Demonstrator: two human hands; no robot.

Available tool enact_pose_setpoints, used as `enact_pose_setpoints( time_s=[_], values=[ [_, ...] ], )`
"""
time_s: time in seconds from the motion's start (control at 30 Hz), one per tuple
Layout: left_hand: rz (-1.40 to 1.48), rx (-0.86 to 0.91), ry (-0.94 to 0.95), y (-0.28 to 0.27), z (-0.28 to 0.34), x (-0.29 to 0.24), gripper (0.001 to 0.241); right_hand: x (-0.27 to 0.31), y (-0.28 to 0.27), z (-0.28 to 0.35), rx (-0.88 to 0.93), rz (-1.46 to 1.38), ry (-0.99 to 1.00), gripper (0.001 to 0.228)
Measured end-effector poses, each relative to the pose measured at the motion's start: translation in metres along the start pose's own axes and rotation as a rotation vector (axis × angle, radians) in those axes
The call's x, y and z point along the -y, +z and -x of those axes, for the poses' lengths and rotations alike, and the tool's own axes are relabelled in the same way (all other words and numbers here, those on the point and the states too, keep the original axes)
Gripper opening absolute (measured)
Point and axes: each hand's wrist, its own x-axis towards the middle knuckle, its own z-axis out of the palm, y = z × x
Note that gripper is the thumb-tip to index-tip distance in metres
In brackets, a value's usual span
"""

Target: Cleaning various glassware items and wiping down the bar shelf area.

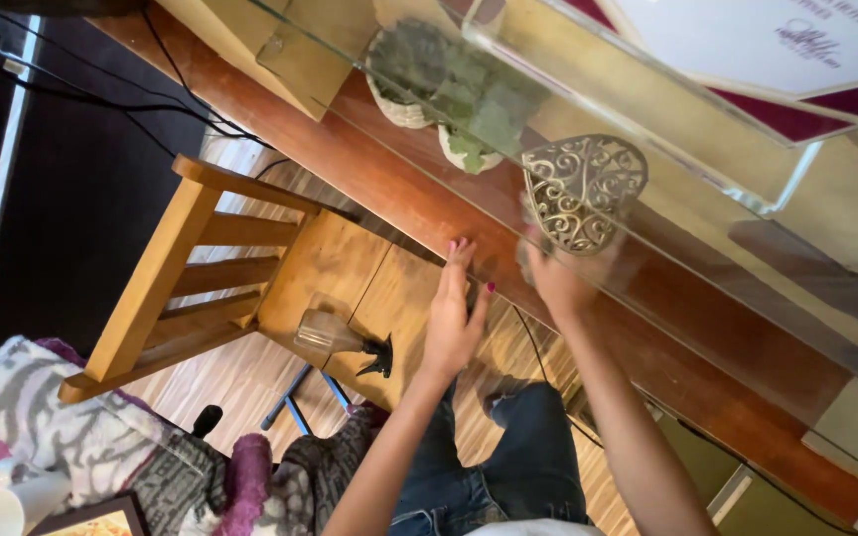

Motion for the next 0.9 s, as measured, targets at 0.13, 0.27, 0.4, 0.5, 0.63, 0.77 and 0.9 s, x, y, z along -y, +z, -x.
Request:
enact_pose_setpoints(
  time_s=[0.13, 0.27, 0.4, 0.5, 0.63, 0.77, 0.9],
  values=[
    [0.018, -0.030, -0.016, -0.006, 0.006, 0.002, 0.062, 0.088, -0.032, -0.036, 0.558, -0.271, 0.459, 0.072],
    [0.030, -0.133, -0.118, -0.011, 0.012, 0.002, 0.039, 0.080, -0.025, 0.000, 0.192, -0.053, -0.406, 0.070],
    [-0.031, -0.136, -0.211, -0.008, 0.023, 0.015, 0.025, 0.050, -0.037, 0.033, 0.260, -0.092, -0.465, 0.071],
    [-0.034, -0.165, -0.069, -0.007, 0.025, 0.025, 0.025, 0.007, -0.036, 0.042, 0.216, -0.038, -0.311, 0.052],
    [-0.015, -0.164, -0.040, -0.017, 0.020, 0.022, 0.027, 0.002, -0.019, 0.015, 0.099, 0.118, -0.153, 0.047],
    [0.034, -0.163, -0.045, -0.023, 0.006, 0.009, 0.039, 0.052, -0.017, -0.011, 0.114, 0.055, 0.065, 0.060],
    [-0.008, -0.139, 0.076, -0.016, 0.003, 0.008, 0.035, 0.072, -0.012, 0.002, 0.101, 0.067, -0.107, 0.060]
  ],
)
